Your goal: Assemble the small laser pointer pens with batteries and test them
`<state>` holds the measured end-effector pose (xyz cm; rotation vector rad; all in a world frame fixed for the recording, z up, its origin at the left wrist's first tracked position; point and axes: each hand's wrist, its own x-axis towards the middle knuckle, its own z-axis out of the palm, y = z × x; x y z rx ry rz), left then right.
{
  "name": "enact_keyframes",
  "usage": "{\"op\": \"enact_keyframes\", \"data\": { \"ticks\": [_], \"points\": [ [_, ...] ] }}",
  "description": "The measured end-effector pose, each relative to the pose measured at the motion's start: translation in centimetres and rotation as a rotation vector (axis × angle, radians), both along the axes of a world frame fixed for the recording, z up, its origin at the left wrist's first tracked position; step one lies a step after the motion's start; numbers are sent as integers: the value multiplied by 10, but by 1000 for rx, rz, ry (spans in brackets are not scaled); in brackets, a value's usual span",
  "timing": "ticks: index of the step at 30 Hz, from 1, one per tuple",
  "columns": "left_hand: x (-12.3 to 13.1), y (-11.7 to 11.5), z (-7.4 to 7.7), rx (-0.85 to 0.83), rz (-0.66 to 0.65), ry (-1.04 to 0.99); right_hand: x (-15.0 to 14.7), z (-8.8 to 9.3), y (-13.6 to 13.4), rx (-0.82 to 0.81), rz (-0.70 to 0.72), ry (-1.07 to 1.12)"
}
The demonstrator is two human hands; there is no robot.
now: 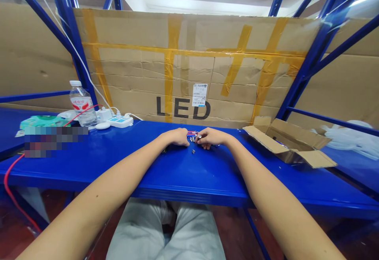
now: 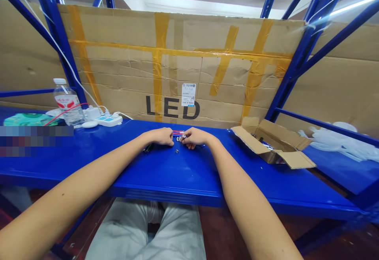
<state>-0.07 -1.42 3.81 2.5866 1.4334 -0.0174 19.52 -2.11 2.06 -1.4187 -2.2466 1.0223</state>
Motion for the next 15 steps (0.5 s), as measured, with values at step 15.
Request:
{"op": "enact_keyframes", "data": {
  "ticks": [15],
  "points": [
    [0, 7, -10, 388, -437, -507, -3, 6, -9, -62, -71, 33]
  ]
}}
